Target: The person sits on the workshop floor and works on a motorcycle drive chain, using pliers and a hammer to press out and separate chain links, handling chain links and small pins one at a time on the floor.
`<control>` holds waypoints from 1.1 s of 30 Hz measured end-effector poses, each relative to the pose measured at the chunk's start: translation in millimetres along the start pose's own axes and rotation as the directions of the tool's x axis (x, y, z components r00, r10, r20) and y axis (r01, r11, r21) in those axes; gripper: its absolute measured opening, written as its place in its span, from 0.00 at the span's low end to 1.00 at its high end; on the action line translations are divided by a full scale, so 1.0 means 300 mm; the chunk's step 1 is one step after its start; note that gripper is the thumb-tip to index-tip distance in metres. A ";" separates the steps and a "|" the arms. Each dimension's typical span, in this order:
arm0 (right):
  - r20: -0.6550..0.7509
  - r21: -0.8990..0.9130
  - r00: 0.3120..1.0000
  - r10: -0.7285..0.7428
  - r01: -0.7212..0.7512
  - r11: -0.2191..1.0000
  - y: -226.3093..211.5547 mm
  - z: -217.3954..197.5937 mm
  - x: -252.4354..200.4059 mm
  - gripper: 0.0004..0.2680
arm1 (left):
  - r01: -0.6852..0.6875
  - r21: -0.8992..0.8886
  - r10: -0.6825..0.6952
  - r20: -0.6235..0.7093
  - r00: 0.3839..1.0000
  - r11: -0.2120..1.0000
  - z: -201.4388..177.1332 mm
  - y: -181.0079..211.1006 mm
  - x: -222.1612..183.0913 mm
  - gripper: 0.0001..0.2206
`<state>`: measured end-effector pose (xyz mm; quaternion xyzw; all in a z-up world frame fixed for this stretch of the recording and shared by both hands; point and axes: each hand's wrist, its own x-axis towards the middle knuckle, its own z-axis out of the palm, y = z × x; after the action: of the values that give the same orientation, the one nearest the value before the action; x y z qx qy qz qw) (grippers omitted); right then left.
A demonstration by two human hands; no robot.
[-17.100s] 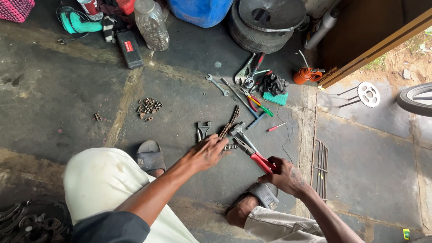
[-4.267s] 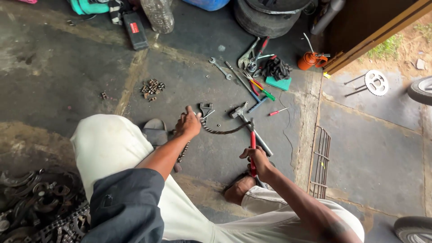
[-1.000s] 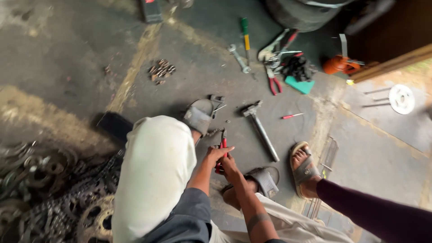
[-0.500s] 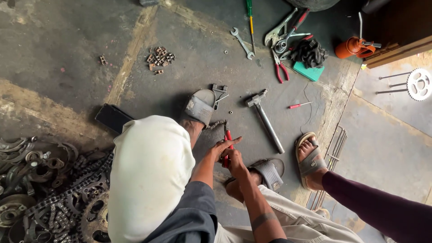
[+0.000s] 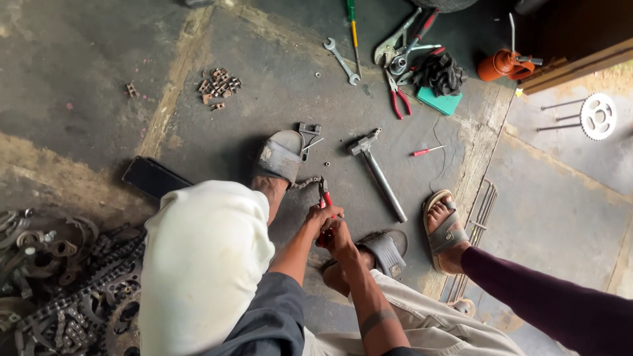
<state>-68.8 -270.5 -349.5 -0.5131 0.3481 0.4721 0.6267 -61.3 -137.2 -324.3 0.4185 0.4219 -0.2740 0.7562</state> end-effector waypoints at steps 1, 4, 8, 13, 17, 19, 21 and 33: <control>0.064 0.028 0.998 -0.005 0.003 1.000 0.007 -0.016 0.004 0.07 | 0.040 0.044 -0.037 -0.072 0.997 0.998 0.007 -0.011 0.022 0.17; 0.165 0.072 0.986 -0.018 0.006 0.997 0.013 -0.030 -0.026 0.08 | 0.124 0.130 -0.095 -0.211 0.973 0.984 0.042 0.037 -0.047 0.18; 0.239 0.134 0.971 -0.027 -0.005 0.991 0.008 -0.048 -0.032 0.11 | 0.323 0.301 -0.173 -0.434 0.884 0.898 0.098 0.104 -0.101 0.23; 0.298 0.283 0.954 -0.010 -0.078 0.956 0.061 -0.117 -0.005 0.13 | 0.323 0.412 -0.097 -0.482 0.871 0.852 0.144 0.114 -0.138 0.28; 0.350 0.452 0.934 -0.065 -0.108 0.885 0.099 -0.154 0.030 0.16 | 0.331 0.507 0.016 -0.564 0.826 0.796 0.176 0.082 -0.122 0.32; 0.364 0.452 0.929 -0.064 -0.116 0.884 0.095 -0.153 0.015 0.16 | 0.339 0.496 -0.001 -0.563 0.826 0.800 0.160 0.090 -0.125 0.32; 0.376 0.450 0.924 -0.071 -0.115 0.885 0.074 -0.135 0.015 0.17 | 0.336 0.487 -0.009 -0.557 0.830 0.806 0.148 0.109 -0.124 0.32; 0.303 0.104 0.952 -0.048 0.017 0.994 -0.034 -0.041 -0.090 0.18 | 0.032 0.808 0.560 -0.436 0.704 0.588 -0.037 0.023 0.001 0.19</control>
<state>-66.9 -289.2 -324.4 -0.4075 0.2619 0.5174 0.7054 -60.5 -124.2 -325.1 0.8275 0.4264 -0.1356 0.3391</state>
